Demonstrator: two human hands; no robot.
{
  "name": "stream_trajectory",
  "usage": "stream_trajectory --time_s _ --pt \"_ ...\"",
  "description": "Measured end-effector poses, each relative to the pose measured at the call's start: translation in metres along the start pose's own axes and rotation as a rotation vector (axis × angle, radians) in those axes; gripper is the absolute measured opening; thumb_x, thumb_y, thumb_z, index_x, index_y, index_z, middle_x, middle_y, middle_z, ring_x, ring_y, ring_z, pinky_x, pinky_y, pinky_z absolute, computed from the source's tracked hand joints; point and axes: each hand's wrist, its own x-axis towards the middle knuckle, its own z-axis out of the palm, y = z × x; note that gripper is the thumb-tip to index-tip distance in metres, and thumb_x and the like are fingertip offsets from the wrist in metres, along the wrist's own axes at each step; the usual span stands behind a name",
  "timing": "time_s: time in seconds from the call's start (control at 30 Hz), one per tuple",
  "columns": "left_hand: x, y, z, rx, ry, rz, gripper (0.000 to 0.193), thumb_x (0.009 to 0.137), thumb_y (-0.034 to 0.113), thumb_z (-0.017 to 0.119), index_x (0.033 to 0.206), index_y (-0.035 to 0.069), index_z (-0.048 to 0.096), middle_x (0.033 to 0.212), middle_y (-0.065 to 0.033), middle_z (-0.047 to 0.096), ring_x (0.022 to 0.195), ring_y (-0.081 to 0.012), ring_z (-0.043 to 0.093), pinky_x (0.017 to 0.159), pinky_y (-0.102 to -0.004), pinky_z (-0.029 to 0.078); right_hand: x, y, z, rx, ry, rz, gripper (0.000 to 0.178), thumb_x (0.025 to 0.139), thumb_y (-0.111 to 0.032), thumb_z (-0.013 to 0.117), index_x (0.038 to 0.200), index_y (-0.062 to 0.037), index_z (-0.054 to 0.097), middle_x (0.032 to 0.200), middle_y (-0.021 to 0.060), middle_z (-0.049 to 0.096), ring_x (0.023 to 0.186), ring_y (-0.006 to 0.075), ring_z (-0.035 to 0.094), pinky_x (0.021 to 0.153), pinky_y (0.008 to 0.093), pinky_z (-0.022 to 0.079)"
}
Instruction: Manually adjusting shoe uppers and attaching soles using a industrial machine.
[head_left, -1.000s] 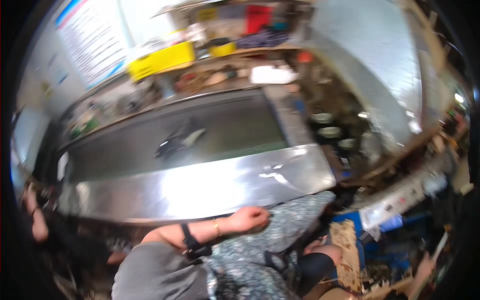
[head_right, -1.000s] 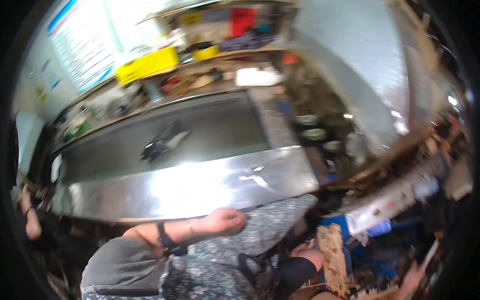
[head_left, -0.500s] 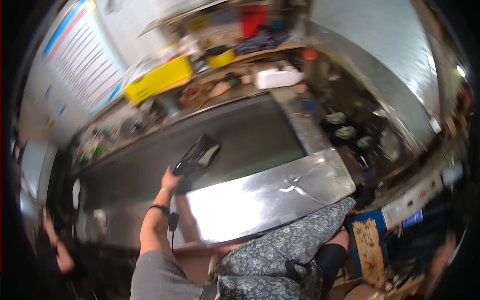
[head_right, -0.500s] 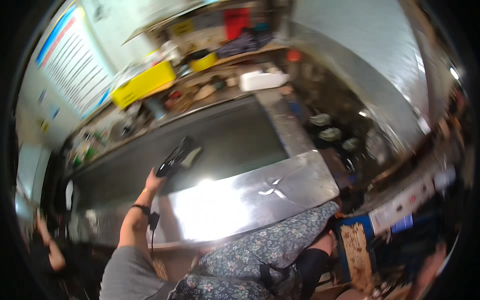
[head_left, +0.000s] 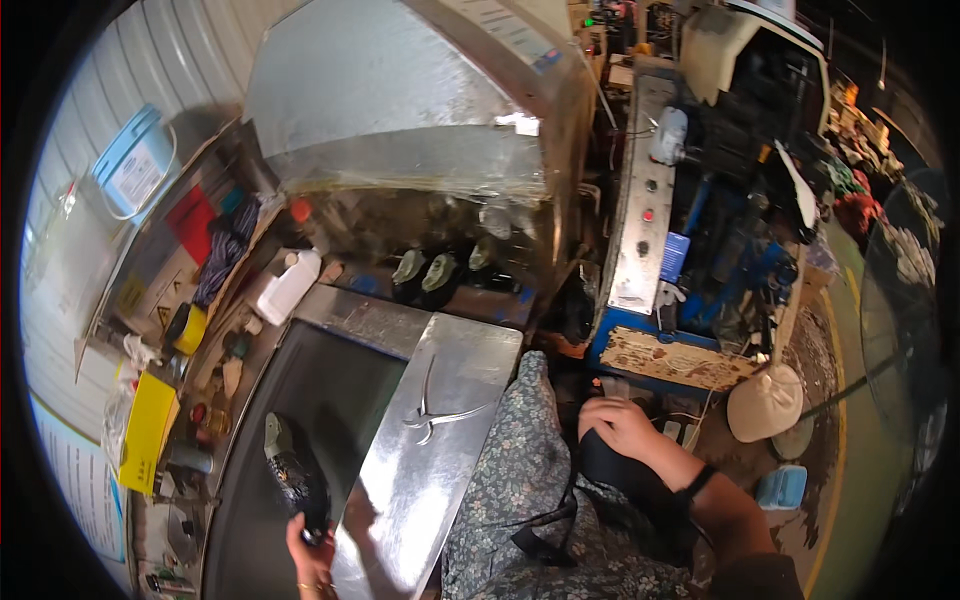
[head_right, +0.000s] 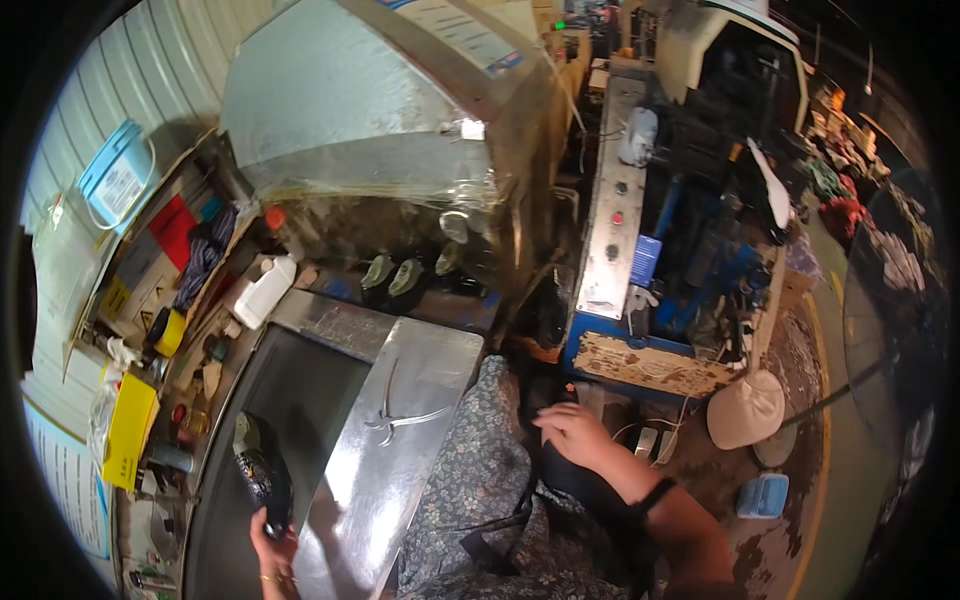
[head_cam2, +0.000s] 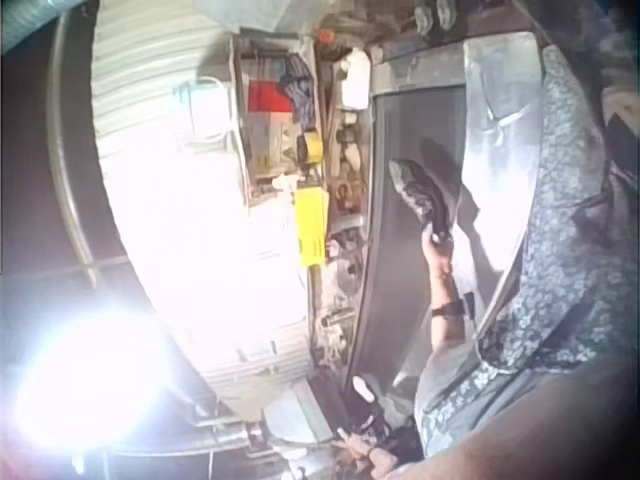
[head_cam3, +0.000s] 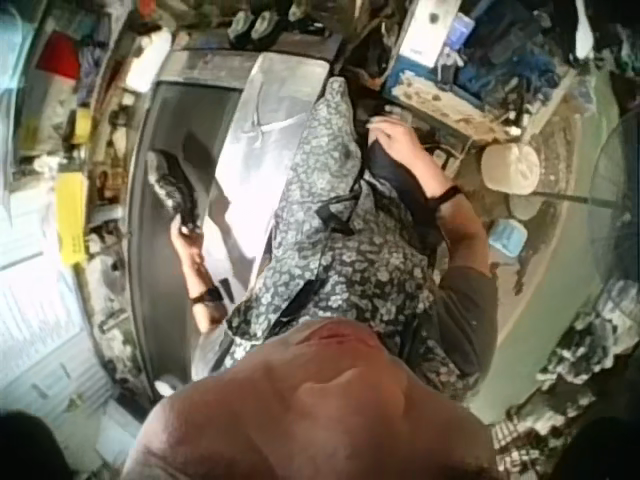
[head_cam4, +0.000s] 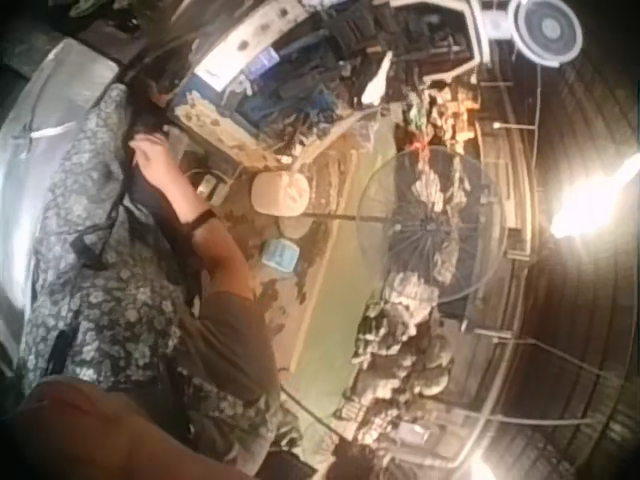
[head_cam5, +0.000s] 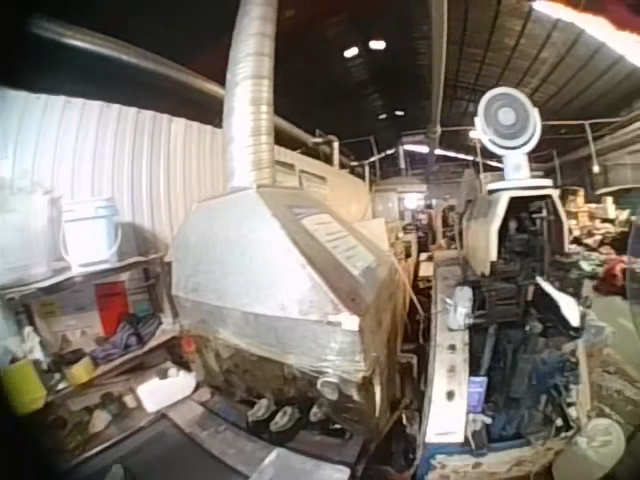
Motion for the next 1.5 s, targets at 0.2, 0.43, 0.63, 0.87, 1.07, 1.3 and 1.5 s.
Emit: stream_trajectory --time_s 0.2,0.43,0.63,0.87,1.07,1.3,1.5 --pt "-0.080 -0.109 0.099 -0.304 -0.518 -0.160 0.049 0.078 0.044 0.061 0.112 0.008 0.061 0.094 -0.0057 0.065 0.077 -0.0181 0.058 0.063 -0.0316 0.045 0.097 -0.121 0.005 0.378 0.002 -0.188 0.053 0.092 -0.023 0.068 0.139 -0.0059 0.050 0.138 0.0186 0.055 0.125 0.0333 0.056 0.104 0.0396 0.045" --pt "-0.126 -0.135 0.238 0.281 -0.637 -0.218 0.069 0.103 0.056 0.029 0.142 0.001 0.045 0.135 -0.0175 0.056 0.129 -0.0286 0.051 0.110 -0.0398 0.039 0.082 -0.169 -0.037 0.257 0.294 -0.527 0.066 0.074 -0.044 0.076 0.123 -0.0024 0.062 0.111 0.0169 0.067 0.093 0.0330 0.070 0.078 0.0367 0.058" --pt "-0.081 -0.142 0.329 0.394 -0.807 -0.161 0.063 0.105 0.051 0.036 0.135 -0.001 0.051 0.128 -0.0096 0.061 0.114 -0.0165 0.057 0.101 -0.0312 0.044 0.056 -0.147 -0.038 -0.106 0.194 -0.319 0.051 0.072 -0.042 0.080 0.104 -0.0034 0.069 0.082 0.0131 0.070 0.068 0.0305 0.068 0.060 0.0358 0.055" --pt "-0.081 -0.147 0.371 0.267 -0.792 -0.171 0.042 0.102 0.039 0.049 0.112 0.001 0.063 0.097 -0.0072 0.067 0.082 -0.0151 0.064 0.073 -0.0287 0.053 0.062 -0.134 -0.046 -0.312 0.070 -0.466 0.054 0.074 -0.051 0.072 0.104 -0.0059 0.064 0.083 0.0109 0.064 0.071 0.0279 0.067 0.061 0.0375 0.053" --pt "-0.087 -0.186 0.339 0.344 -0.610 -0.268 0.038 0.103 0.029 0.045 0.118 -0.002 0.061 0.113 -0.0120 0.065 0.104 -0.0183 0.061 0.091 -0.0330 0.050 0.041 -0.116 -0.026 -0.284 -0.230 -0.318 0.054 0.076 -0.055 0.071 0.094 -0.0048 0.064 0.074 0.0143 0.066 0.072 0.0333 0.068 0.064 0.0410 0.055" --pt "-0.088 -0.189 0.314 0.903 -0.831 1.088 0.068 0.085 0.026 0.070 0.140 -0.006 0.043 0.143 -0.0242 0.047 0.134 -0.0400 0.043 0.113 -0.0467 0.032 0.023 -0.073 0.017 0.404 -0.018 -0.039 0.048 0.087 -0.030 0.071 0.125 -0.0049 0.056 0.115 0.0191 0.066 0.105 0.0391 0.063 0.084 0.0403 0.053" --pt "-0.048 -0.172 0.318 1.152 -0.813 0.750 0.053 0.085 0.009 0.067 0.133 -0.004 0.048 0.130 -0.0253 0.055 0.123 -0.0405 0.052 0.107 -0.0413 0.039 -0.036 -0.053 0.057 0.146 0.080 0.277 0.036 0.096 -0.026 0.061 0.073 0.0013 0.055 0.068 0.0294 0.053 0.064 0.0469 0.058 0.052 0.0475 0.042"
